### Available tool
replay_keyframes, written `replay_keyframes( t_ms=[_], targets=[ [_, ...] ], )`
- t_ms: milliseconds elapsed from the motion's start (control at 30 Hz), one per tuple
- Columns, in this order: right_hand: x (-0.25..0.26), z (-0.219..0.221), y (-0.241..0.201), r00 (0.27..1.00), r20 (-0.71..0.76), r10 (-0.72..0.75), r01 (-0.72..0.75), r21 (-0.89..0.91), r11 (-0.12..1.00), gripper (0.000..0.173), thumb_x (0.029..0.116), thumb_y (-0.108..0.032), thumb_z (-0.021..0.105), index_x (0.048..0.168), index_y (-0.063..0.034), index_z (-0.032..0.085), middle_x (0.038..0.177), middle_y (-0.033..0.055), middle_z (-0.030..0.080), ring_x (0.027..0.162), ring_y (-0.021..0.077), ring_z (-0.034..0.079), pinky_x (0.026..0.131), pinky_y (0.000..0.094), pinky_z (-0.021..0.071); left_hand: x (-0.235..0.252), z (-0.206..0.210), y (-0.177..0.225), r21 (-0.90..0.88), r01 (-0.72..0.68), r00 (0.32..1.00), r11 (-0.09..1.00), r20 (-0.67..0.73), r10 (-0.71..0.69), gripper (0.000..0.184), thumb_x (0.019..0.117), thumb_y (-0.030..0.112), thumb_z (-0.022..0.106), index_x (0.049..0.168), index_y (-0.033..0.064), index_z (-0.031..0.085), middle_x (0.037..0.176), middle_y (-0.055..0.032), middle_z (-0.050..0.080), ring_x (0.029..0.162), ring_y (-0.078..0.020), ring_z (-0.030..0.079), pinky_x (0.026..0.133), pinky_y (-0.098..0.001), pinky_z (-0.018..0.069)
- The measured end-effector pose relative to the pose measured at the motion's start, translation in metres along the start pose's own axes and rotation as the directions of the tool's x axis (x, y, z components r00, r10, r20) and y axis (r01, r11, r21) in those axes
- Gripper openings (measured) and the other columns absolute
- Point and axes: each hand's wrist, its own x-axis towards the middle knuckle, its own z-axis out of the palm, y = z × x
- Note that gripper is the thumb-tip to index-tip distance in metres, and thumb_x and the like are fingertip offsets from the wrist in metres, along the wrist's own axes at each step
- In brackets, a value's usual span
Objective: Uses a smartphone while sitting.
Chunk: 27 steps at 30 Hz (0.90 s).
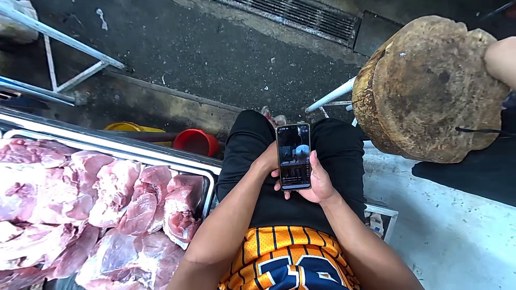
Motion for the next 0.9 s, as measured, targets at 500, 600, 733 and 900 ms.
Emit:
replay_keyframes(
  t_ms=[500, 600, 733, 900],
  targets=[
    [-0.0021, -0.0004, -0.0009, 1.000, 0.018, -0.016, 0.016, 0.002, 1.000, 0.082, 0.0939, -0.079, 0.037, 0.143, -0.0152, 0.050, 0.129, 0.0298, 0.063, 0.103, 0.0444, 0.070, 0.071, 0.0480, 0.0620, -0.0034, 0.0025, 0.0076, 0.028, 0.005, 1.000, 1.000, 0.008, -0.005, 0.007, 0.0950, 0.012, 0.069, 0.099, 0.0101, 0.063, 0.072, -0.0009, 0.058, 0.058, -0.0085, 0.054, 0.056, -0.0260, 0.0481],
    [-0.0031, -0.0023, -0.0005, 1.000, 0.017, -0.009, 0.009, -0.010, 1.000, 0.082, 0.0940, -0.079, 0.036, 0.142, -0.0134, 0.051, 0.130, 0.0295, 0.063, 0.103, 0.0438, 0.070, 0.072, 0.0476, 0.0620, -0.0041, 0.0011, 0.0084, 0.103, 0.001, 1.000, 0.995, 0.009, -0.002, 0.009, 0.0921, 0.009, 0.071, 0.097, 0.0081, 0.064, 0.073, -0.0034, 0.059, 0.059, -0.0113, 0.054, 0.058, -0.0296, 0.0481],
    [-0.0016, -0.0030, 0.0013, 1.000, 0.013, -0.001, 0.001, -0.019, 1.000, 0.081, 0.0947, -0.078, 0.037, 0.142, -0.0130, 0.050, 0.130, 0.0297, 0.062, 0.103, 0.0438, 0.069, 0.072, 0.0479, 0.0619, -0.0039, -0.0002, 0.0023, 0.043, -0.019, 1.000, 0.999, 0.007, 0.018, 0.006, 0.0928, 0.012, 0.069, 0.096, 0.0114, 0.064, 0.071, 0.0010, 0.059, 0.056, -0.0067, 0.053, 0.057, -0.0248, 0.0490],
    [-0.0011, -0.0002, -0.0003, 1.000, 0.008, -0.004, 0.004, -0.008, 1.000, 0.081, 0.0941, -0.078, 0.038, 0.142, -0.0141, 0.050, 0.129, 0.0296, 0.063, 0.103, 0.0440, 0.070, 0.071, 0.0480, 0.0620, -0.0024, 0.0001, 0.0035, -0.016, 0.003, 1.000, 1.000, 0.014, -0.003, 0.010, 0.0907, 0.011, 0.071, 0.097, 0.0126, 0.063, 0.069, 0.0015, 0.058, 0.053, -0.0067, 0.051, 0.055, -0.0242, 0.0479]
  ],
)
